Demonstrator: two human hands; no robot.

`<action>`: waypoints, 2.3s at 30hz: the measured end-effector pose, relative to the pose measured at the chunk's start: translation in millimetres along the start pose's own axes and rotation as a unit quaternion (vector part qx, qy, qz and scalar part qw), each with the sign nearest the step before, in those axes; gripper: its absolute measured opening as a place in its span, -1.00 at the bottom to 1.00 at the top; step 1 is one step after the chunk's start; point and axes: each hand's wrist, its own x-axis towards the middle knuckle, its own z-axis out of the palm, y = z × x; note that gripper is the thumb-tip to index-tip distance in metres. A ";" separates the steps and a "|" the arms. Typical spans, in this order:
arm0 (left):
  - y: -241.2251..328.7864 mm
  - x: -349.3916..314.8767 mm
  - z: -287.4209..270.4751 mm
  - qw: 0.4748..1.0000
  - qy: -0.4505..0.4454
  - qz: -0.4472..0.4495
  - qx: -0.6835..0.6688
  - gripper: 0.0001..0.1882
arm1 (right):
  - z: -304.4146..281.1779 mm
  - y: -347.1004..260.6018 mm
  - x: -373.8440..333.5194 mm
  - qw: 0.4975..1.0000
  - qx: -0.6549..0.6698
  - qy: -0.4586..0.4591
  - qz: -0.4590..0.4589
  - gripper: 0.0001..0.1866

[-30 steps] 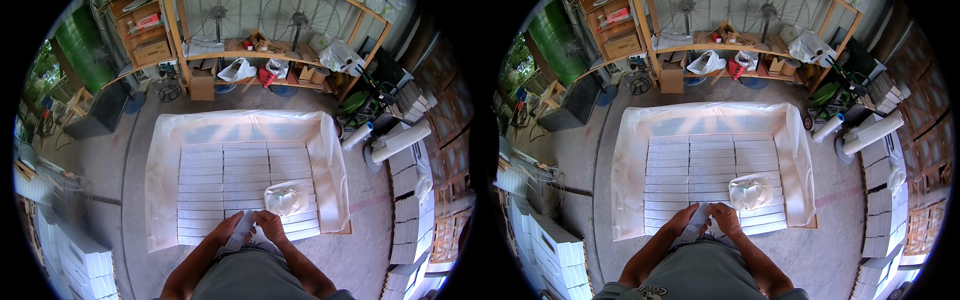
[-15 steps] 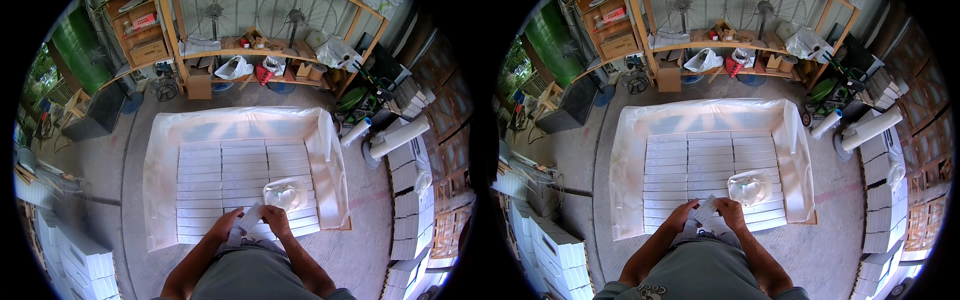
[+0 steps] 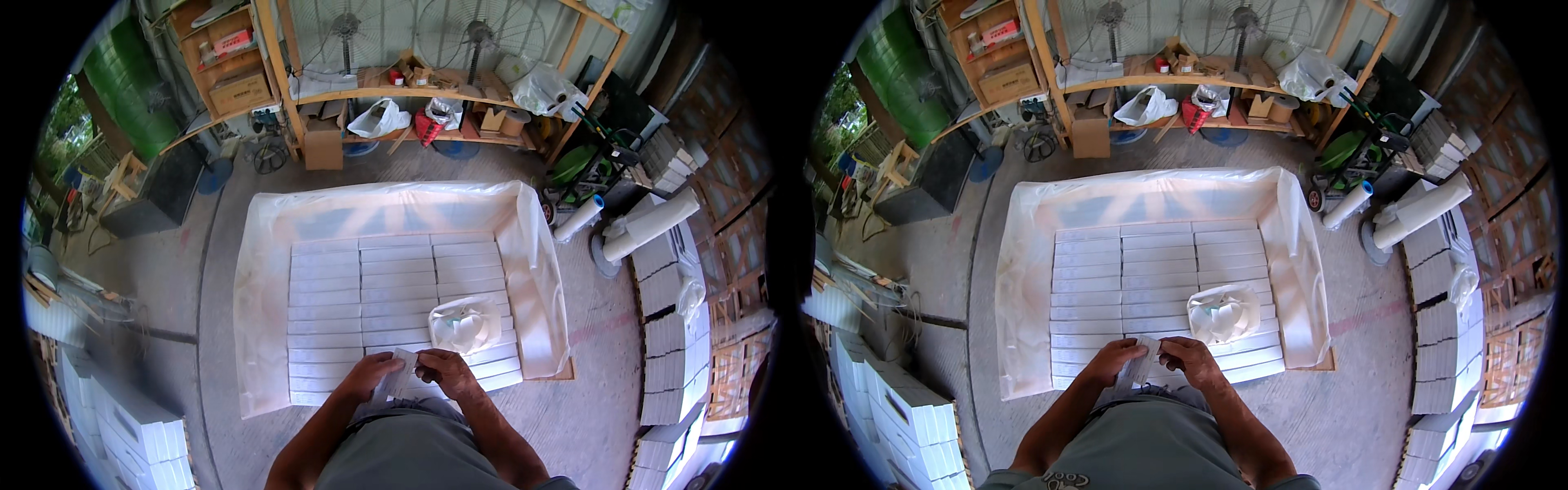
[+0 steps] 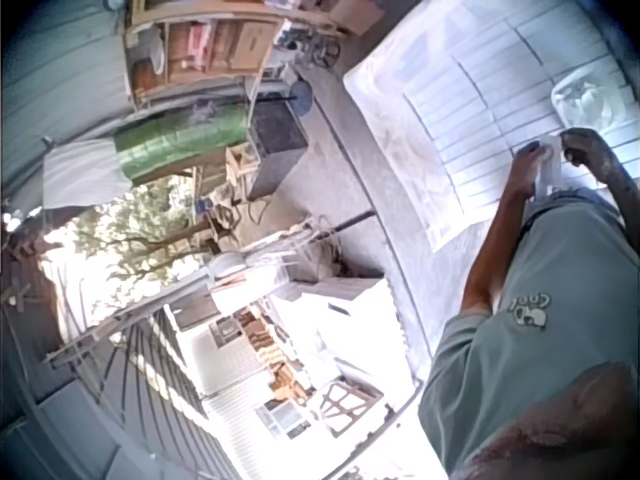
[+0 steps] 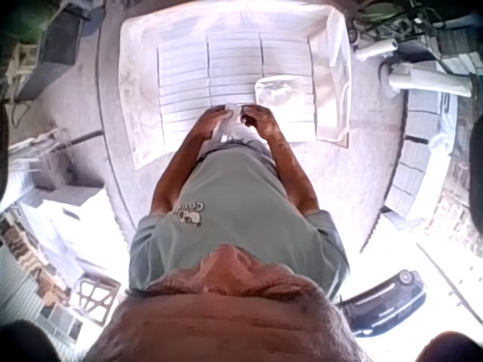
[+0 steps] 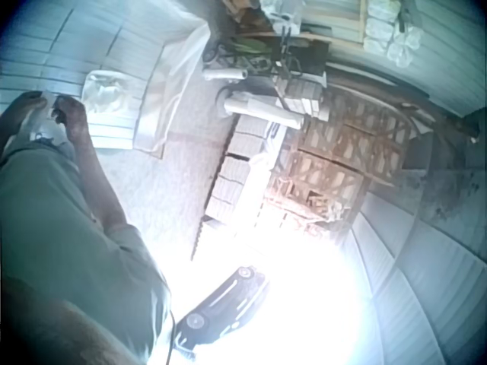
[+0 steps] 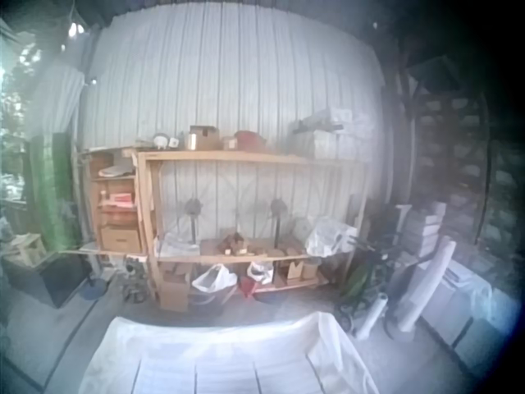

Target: The person repeatedly picks up small white rectangular blocks and places them in neat rows on a plastic-covered surface. The person handles the blocks one at a time, aligning them side by side to form a grid pattern.

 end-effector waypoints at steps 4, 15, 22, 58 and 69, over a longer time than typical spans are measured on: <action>-1.5 -3.2 0.6 1.000 0.014 -0.003 0.015 -0.59 | 4.6 0.0 0.7 1.000 -0.010 0.000 0.009 -0.67; -5.6 -1.1 -2.8 0.994 0.019 0.024 0.106 -0.62 | 13.3 -6.4 -2.1 0.972 -0.222 0.078 0.008 -0.68; 3.4 -5.7 5.4 0.979 0.038 0.053 0.192 -0.67 | 11.6 -12.0 -3.5 0.948 -0.312 0.069 -0.007 -0.67; 13.9 -6.0 19.4 0.954 0.065 0.091 0.278 -0.69 | 16.5 20.4 0.1 0.850 -0.437 0.190 -0.226 -0.81; -8.3 11.0 15.6 0.913 0.053 0.151 0.375 -0.74 | -3.5 29.9 5.3 0.903 -0.362 0.194 -0.127 -0.72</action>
